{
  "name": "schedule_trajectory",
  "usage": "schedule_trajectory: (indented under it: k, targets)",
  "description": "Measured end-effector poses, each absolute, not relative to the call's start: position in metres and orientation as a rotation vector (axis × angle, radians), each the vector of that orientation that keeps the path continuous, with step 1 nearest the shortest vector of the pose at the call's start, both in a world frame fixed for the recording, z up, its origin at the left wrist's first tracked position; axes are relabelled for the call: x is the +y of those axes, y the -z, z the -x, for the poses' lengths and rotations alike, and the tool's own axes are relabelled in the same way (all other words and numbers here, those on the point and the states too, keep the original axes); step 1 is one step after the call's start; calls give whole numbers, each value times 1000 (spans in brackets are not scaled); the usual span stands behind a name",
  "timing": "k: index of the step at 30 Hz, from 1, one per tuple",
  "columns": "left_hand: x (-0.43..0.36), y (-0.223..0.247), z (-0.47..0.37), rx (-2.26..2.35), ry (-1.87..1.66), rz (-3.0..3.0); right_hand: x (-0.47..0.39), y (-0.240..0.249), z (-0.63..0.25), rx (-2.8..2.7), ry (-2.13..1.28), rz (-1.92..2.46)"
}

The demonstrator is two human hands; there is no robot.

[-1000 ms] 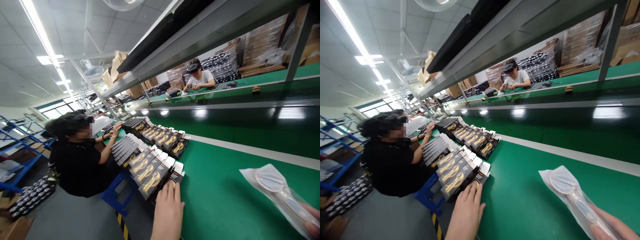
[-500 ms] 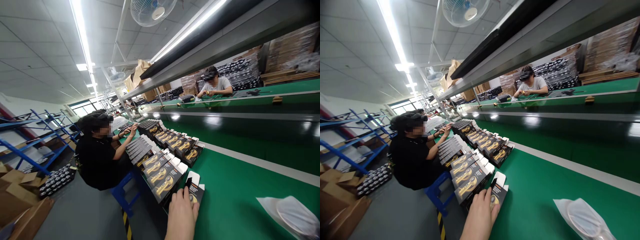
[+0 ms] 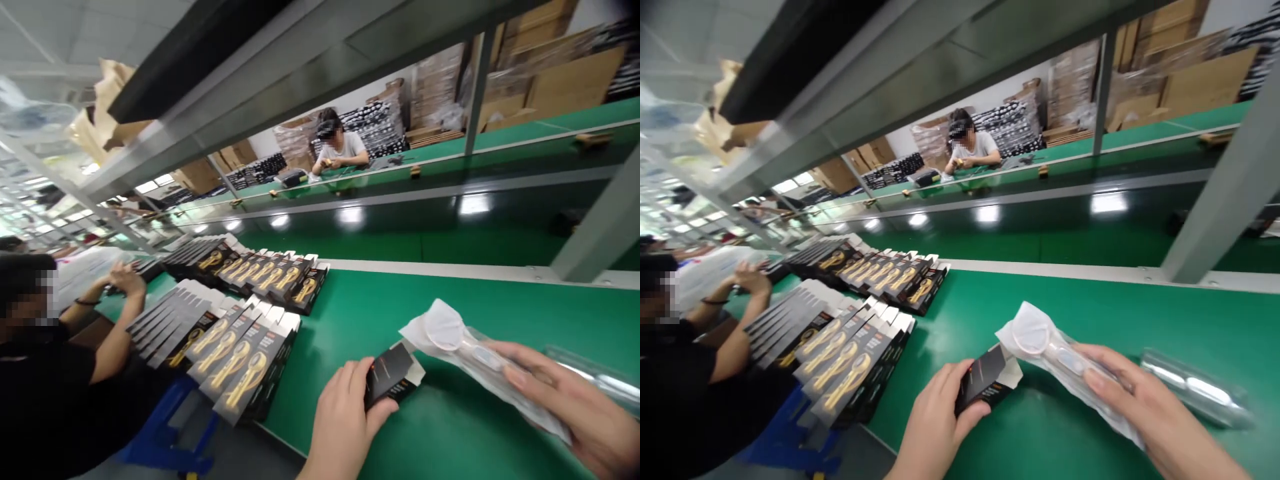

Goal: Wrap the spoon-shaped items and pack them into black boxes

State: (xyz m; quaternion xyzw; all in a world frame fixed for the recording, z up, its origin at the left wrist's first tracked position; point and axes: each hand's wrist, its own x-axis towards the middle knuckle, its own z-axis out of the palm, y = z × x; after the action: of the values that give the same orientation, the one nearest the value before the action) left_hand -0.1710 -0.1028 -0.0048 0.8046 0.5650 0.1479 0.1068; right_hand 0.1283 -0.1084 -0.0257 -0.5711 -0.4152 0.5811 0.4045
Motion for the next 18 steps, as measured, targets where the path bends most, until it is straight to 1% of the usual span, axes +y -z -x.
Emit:
schedule_trajectory:
  k: [3, 7, 12, 15, 18]
  targets:
    - [-96, 6, 167, 1596, -571, -2306, -109, 18, -133, -988, -1736, 1284]
    - [-91, 11, 167, 1493, -750, -2450, -115, 12, -143, -1077, -1845, 1313]
    - [-92, 11, 162, 1062, -732, -2801, -118, -9, -151, -1499, -1844, 1327]
    - [-94, 9, 157, 968, -681, -2834, -119, -13, -147, -1602, -1806, 1353]
    - [-94, 9, 155, 934, -645, -2862, -124, 0, -136, -1647, -1718, 1443]
